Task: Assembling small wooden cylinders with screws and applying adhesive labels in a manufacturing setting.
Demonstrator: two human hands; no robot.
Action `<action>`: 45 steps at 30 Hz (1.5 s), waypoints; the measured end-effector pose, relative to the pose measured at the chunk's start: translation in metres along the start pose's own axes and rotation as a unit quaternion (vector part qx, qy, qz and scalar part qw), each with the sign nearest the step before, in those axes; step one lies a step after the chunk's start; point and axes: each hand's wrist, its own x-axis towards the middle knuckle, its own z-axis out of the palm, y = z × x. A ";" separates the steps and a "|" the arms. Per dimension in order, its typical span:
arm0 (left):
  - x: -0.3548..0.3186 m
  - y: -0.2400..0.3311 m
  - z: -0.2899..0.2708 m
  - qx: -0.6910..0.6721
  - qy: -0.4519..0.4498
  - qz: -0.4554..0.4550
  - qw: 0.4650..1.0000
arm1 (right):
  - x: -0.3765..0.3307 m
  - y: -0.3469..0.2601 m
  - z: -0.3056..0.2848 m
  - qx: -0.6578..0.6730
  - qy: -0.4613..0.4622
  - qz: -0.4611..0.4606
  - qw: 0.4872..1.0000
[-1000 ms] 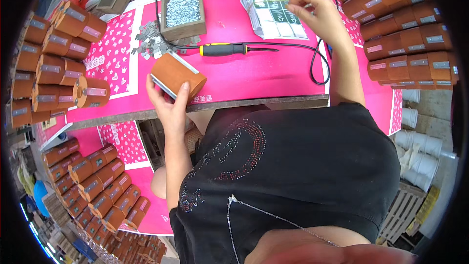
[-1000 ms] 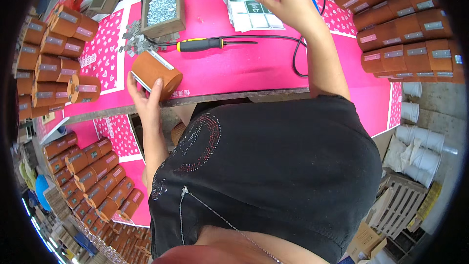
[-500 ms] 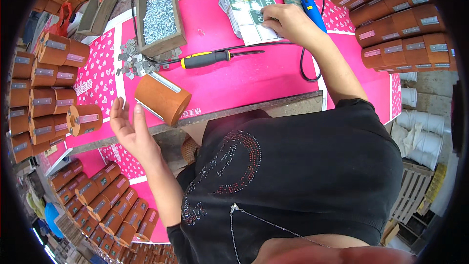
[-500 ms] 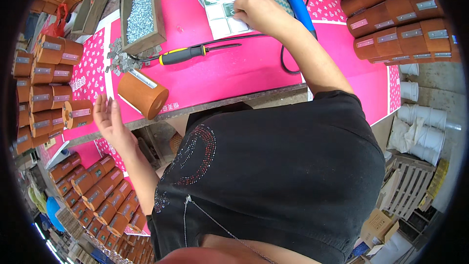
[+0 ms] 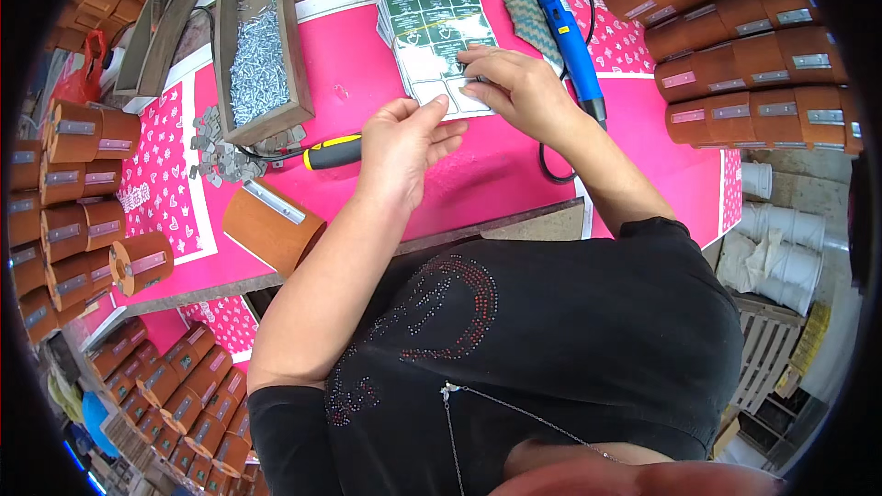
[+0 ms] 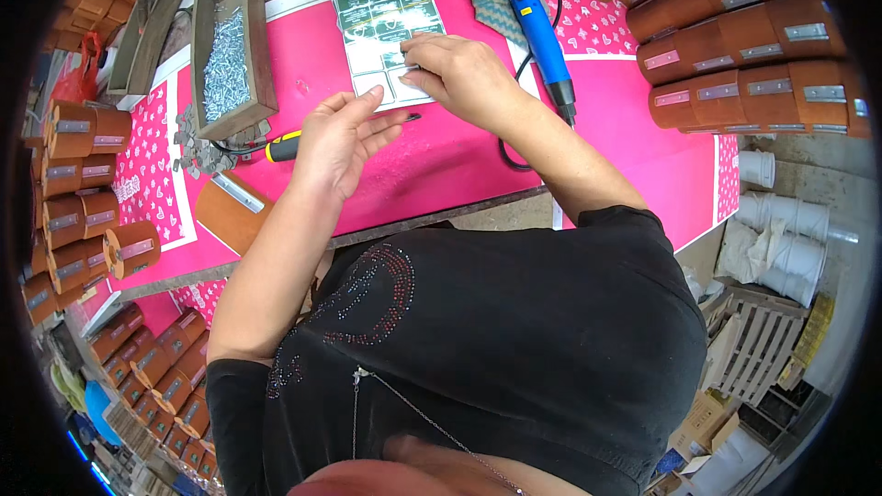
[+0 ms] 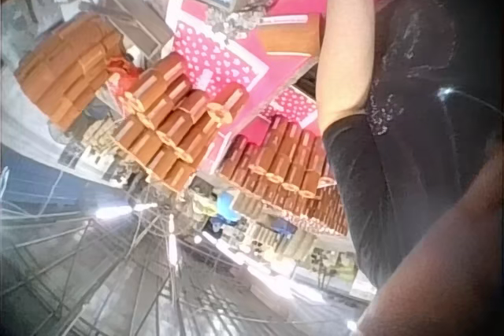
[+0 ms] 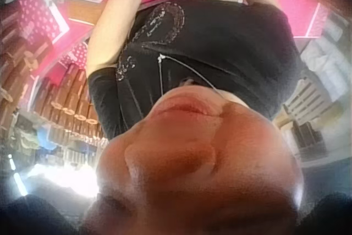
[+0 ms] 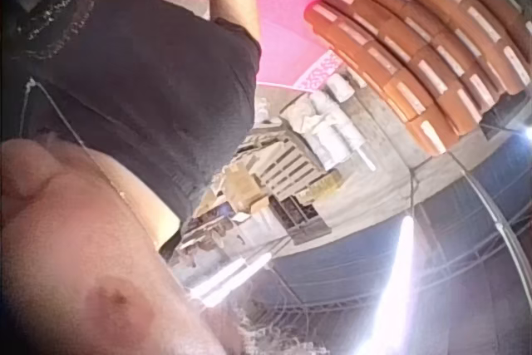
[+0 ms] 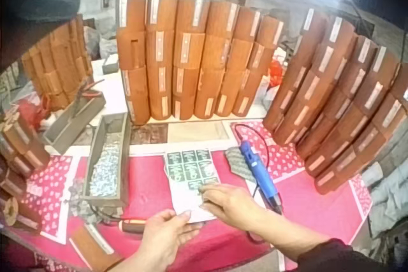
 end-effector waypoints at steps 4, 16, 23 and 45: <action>0.002 0.004 -0.002 -0.008 0.008 0.083 0.997 | -0.004 -0.007 -0.003 0.078 0.028 0.041 0.996; 0.007 0.036 0.019 -0.168 -0.004 -0.005 0.986 | 0.012 -0.008 -0.019 0.147 -0.052 0.102 0.982; 0.022 0.010 0.014 -0.015 0.076 0.012 0.997 | 0.015 -0.013 -0.013 0.262 -0.039 0.181 0.947; 0.018 -0.016 0.005 -0.145 0.011 0.110 0.983 | 0.017 -0.021 -0.010 0.052 -0.030 0.068 0.996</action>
